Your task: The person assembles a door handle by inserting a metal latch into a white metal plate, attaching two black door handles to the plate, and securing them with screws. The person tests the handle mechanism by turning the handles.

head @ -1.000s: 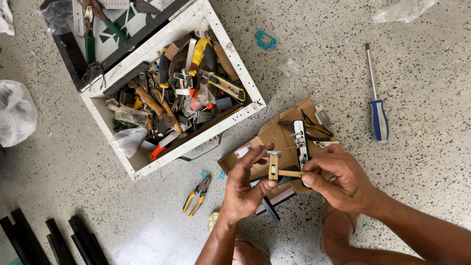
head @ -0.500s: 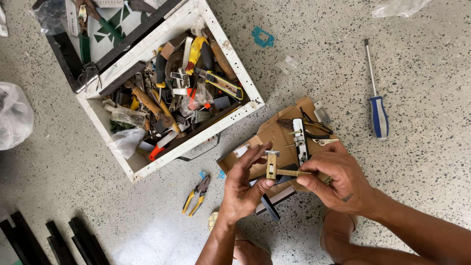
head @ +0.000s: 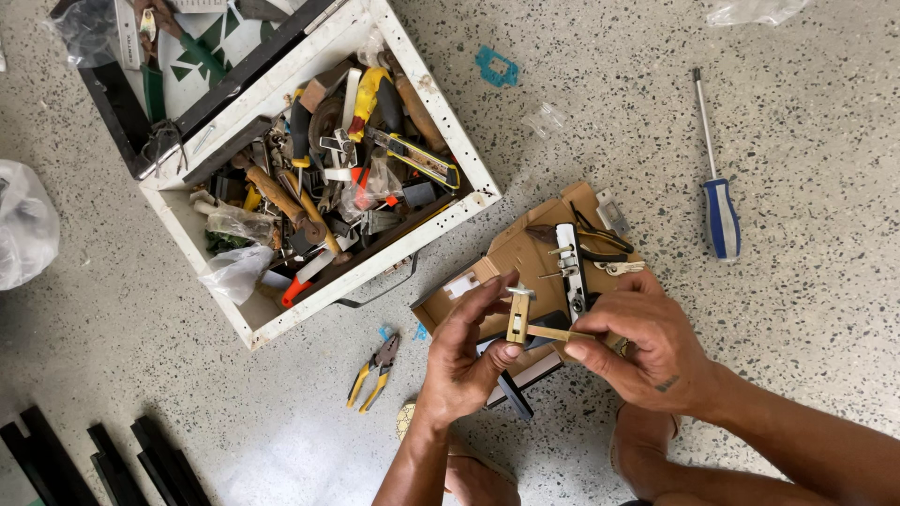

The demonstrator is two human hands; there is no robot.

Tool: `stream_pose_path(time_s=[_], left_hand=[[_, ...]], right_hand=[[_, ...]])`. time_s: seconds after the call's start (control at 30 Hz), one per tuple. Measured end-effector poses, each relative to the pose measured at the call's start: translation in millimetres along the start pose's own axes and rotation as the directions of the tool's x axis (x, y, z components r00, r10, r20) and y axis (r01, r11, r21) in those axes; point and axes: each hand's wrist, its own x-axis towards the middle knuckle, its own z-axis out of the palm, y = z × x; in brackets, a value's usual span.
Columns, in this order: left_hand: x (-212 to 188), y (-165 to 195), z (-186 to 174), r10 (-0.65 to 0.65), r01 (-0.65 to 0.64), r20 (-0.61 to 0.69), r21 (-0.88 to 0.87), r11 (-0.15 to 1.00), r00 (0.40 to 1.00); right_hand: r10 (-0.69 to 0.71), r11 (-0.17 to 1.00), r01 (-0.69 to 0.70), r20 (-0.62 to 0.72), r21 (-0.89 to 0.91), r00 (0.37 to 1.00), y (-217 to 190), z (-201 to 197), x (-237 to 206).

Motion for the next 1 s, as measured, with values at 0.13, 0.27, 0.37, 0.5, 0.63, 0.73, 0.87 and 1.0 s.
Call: stream_pose_path(time_s=[0.13, 0.27, 0.37, 0.5, 0.63, 0.73, 0.87, 1.0], left_hand=[[2, -3, 1, -0.018, 0.019, 0.010, -0.107, 0.994, 1.000], [4, -6, 3, -0.018, 0.018, 0.002, -0.097, 0.995, 1.000], [4, -7, 6, -0.038, 0.039, 0.008, -0.085, 0.996, 0.999], [5, -8, 10, -0.066, 0.068, 0.022, -0.083, 0.994, 0.998], [7, -9, 10, -0.060, 0.065, 0.043, -0.148, 0.987, 0.997], [6, -8, 10, -0.049, 0.057, 0.049, -0.182, 0.982, 0.998], [3, -8, 9, -0.079, 0.087, 0.046, -0.224, 0.971, 0.996], [2, -8, 6, -0.066, 0.079, 0.066, -0.230, 0.970, 0.996]], right_hand=[[0.004, 1.000, -0.004, 0.002, -0.001, 1.000, -3, -2, 0], [0.050, 0.998, -0.050, 0.000, 0.045, 0.999, -2, -3, 1], [0.085, 0.994, -0.085, -0.002, 0.070, 0.996, 0, -6, -1], [0.055, 0.997, -0.055, 0.009, 0.054, 0.998, 0, -10, -3], [-0.059, 0.995, 0.056, -0.039, -0.087, 0.997, -1, -11, -2], [-0.108, 0.987, 0.102, -0.041, -0.123, 0.993, -3, -13, -1], [-0.128, 0.982, 0.122, -0.033, -0.147, 0.991, -5, -14, -2], [-0.128, 0.982, 0.124, -0.021, -0.143, 0.992, -6, -10, -3]])
